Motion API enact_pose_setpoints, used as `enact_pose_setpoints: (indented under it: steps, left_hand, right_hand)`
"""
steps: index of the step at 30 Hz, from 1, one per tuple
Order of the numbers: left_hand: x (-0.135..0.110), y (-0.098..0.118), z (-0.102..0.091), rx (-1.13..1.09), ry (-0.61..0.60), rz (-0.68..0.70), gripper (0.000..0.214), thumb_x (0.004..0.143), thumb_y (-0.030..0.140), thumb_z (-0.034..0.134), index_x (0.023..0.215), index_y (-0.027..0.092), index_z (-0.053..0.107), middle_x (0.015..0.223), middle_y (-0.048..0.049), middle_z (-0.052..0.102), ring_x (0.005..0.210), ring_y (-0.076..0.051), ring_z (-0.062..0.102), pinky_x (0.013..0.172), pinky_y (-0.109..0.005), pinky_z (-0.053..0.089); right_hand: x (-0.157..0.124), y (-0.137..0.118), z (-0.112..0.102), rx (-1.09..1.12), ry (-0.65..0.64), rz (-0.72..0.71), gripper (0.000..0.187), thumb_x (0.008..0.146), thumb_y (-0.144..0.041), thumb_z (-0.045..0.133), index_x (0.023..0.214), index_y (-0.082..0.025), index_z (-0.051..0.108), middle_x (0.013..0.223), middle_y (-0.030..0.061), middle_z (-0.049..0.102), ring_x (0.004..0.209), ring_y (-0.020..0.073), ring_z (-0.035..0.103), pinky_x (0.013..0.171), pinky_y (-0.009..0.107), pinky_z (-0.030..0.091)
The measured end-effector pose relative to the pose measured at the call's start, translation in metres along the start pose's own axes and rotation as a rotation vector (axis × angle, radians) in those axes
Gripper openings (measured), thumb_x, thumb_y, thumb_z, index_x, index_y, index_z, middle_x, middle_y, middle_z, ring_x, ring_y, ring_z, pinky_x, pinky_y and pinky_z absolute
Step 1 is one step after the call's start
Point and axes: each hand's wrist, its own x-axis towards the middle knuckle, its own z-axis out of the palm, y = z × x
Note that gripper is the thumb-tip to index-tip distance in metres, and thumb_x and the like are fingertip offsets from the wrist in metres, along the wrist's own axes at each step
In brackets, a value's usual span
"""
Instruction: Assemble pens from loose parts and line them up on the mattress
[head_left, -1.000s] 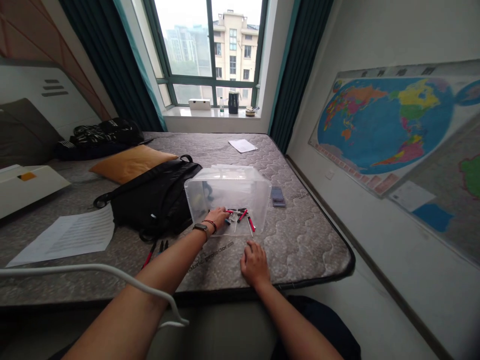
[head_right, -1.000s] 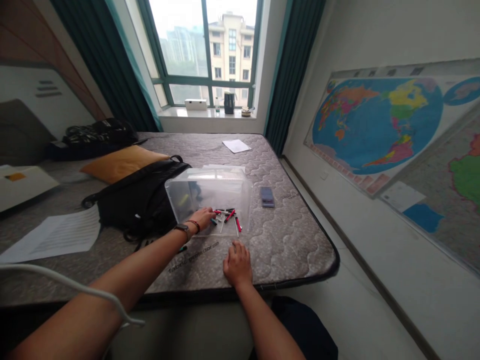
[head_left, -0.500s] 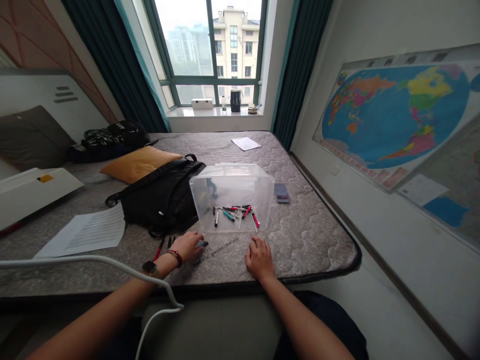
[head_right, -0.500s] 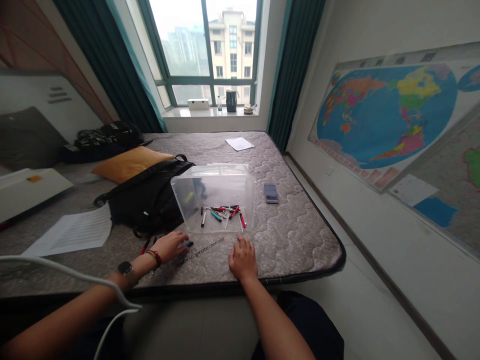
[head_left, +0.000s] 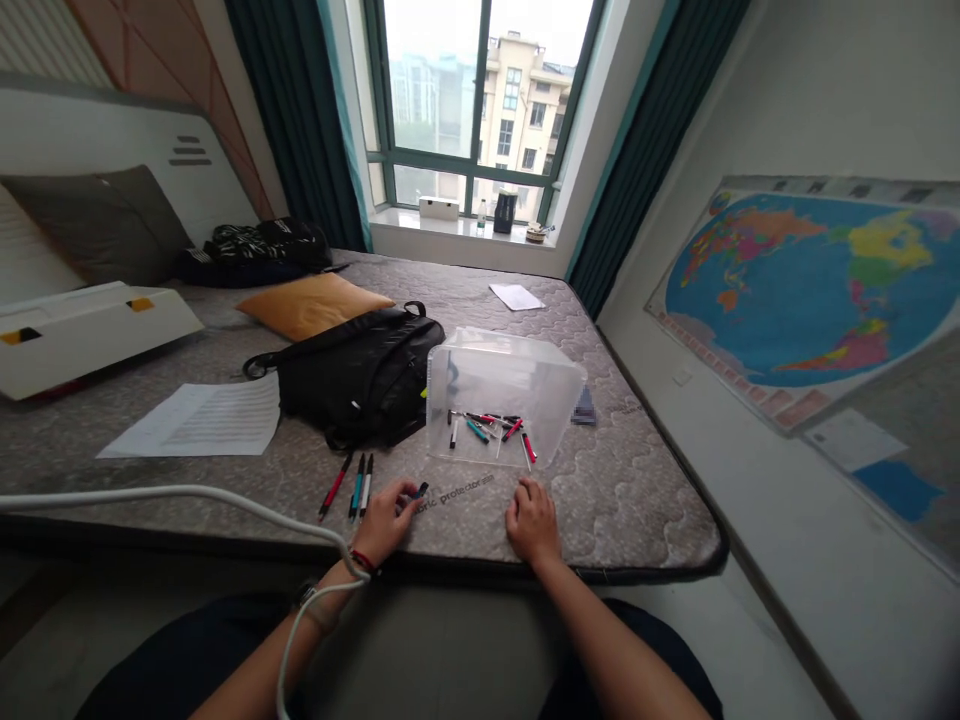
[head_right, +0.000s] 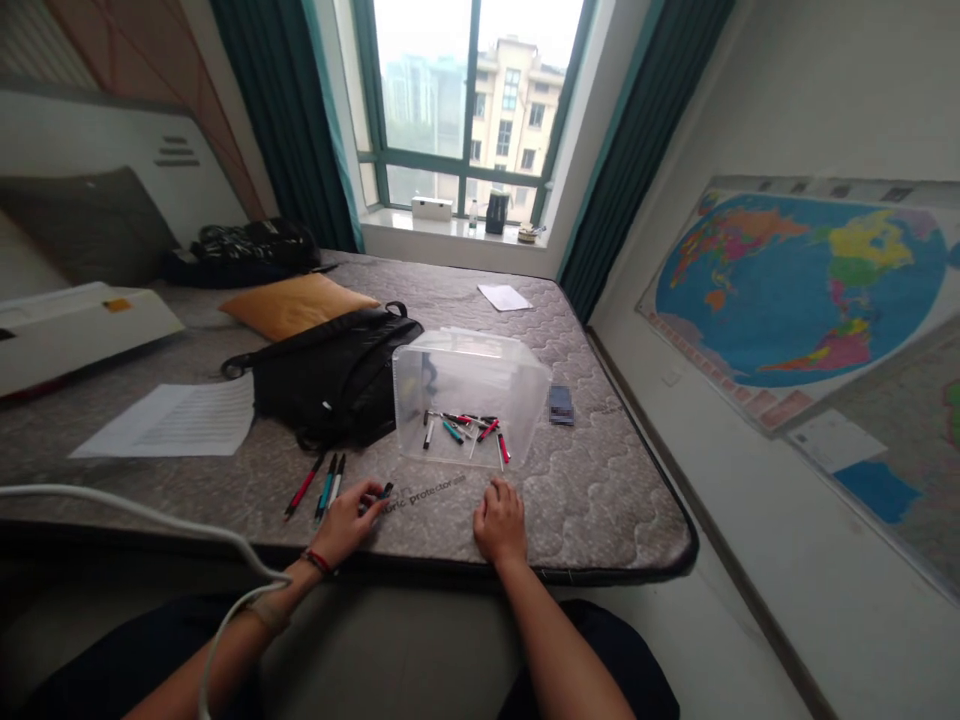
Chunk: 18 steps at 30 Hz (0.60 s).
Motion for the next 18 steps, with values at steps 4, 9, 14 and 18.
enact_pose_setpoints:
  steps: [4,9,14,18]
  left_hand:
    - [-0.017,-0.012,0.002,-0.22,0.151,-0.109,0.031,0.083,0.05,0.054,0.094,0.021,0.057,0.088,-0.0034,0.067,0.079,-0.019,0.067,0.067,-0.029,0.053]
    - [-0.019,-0.022,0.003,-0.34,0.193,-0.167,0.035,0.079,0.052,0.057,0.093,0.02,0.056,0.074,-0.0005,0.064,0.069,-0.018,0.067,0.065,-0.028,0.054]
    - [-0.016,-0.02,-0.013,-0.343,0.139,-0.138,0.027,0.081,0.045,0.055,0.093,0.022,0.055,0.075,0.0002,0.066,0.059,-0.015,0.064,0.058,-0.025,0.05]
    - [-0.014,-0.017,-0.029,-0.386,0.099,-0.146,0.021,0.081,0.042,0.055,0.091,0.023,0.055,0.081,-0.0004,0.071,0.06,-0.014,0.065,0.059,-0.023,0.05]
  right_hand:
    - [0.002,-0.002,0.001,-0.044,-0.022,0.0,0.018,0.085,-0.018,0.05,0.1,-0.02,0.06,0.125,0.0097,0.053,0.115,0.0244,0.047,0.096,0.037,0.037]
    - [-0.002,-0.01,0.001,-0.127,-0.045,0.011,0.019,0.085,-0.018,0.049,0.1,-0.02,0.061,0.126,0.01,0.053,0.114,0.0238,0.048,0.095,0.036,0.039]
    - [0.024,-0.022,-0.014,-0.185,-0.174,0.004,0.015,0.085,-0.018,0.052,0.097,-0.019,0.062,0.119,0.0093,0.059,0.107,0.0218,0.054,0.091,0.031,0.041]
    - [0.094,-0.038,-0.029,-0.144,-0.437,-0.008,0.016,0.088,-0.018,0.05,0.096,-0.019,0.064,0.1,0.0055,0.067,0.095,0.0162,0.061,0.084,0.023,0.043]
